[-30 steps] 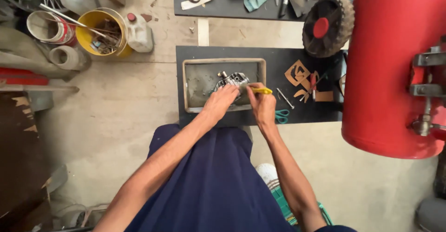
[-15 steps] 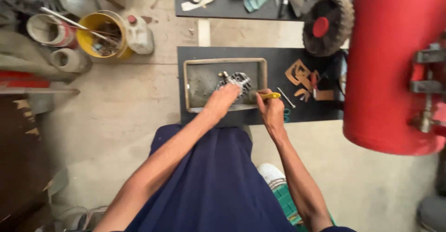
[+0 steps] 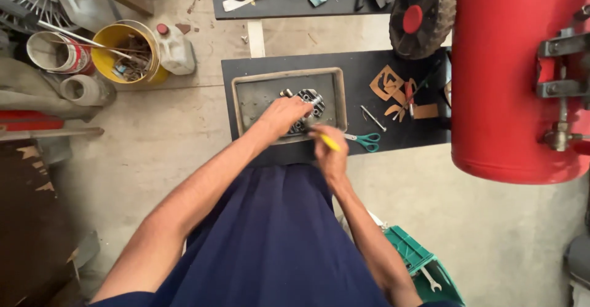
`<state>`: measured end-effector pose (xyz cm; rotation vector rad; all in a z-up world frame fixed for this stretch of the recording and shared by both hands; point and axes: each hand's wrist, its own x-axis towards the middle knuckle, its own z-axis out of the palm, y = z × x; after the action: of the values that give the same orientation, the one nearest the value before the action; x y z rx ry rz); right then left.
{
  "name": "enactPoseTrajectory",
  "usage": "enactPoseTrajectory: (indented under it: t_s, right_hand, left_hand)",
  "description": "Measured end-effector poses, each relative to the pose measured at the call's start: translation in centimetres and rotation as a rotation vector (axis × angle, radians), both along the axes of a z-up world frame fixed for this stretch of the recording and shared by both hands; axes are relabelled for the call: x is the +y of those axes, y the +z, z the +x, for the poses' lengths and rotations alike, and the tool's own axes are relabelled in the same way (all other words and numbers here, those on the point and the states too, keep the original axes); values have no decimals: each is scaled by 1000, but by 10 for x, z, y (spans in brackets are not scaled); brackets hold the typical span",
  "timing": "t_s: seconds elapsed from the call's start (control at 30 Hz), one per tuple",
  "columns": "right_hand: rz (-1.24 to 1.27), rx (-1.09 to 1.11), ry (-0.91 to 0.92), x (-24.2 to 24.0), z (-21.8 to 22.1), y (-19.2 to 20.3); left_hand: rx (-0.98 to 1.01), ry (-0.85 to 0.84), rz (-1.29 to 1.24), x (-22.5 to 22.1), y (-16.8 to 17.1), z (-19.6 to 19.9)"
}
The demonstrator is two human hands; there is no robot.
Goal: Cleaning a mechanical engine component using a brush and solvent in a tray
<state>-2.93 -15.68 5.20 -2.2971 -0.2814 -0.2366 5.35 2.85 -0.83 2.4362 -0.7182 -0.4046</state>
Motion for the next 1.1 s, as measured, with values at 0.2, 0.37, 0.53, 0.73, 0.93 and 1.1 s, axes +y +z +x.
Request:
enactPoseTrajectory:
  t_s: [0.2, 0.37, 0.53, 0.73, 0.93, 1.1]
  right_hand:
    - [38, 84, -57, -20, 26, 27]
    - [34, 68, -173, -25, 48, 18]
    - [-167, 71, -47, -26, 55, -11]
    - [-191, 233, -78, -16, 64, 9]
    - [14, 79, -60, -24, 61, 24]
    - [-133, -26, 194, 17, 97, -1]
  left_hand:
    - [115, -51, 38, 8, 20, 23]
    - [-8, -48, 83, -8, 7, 0]
    - [-363, -8, 274, -33, 10, -39]
    - [-360, 166, 281, -56, -36, -56]
    - [-312, 236, 324, -70, -6, -63]
    - [-197, 241, 396, -72, 4, -60]
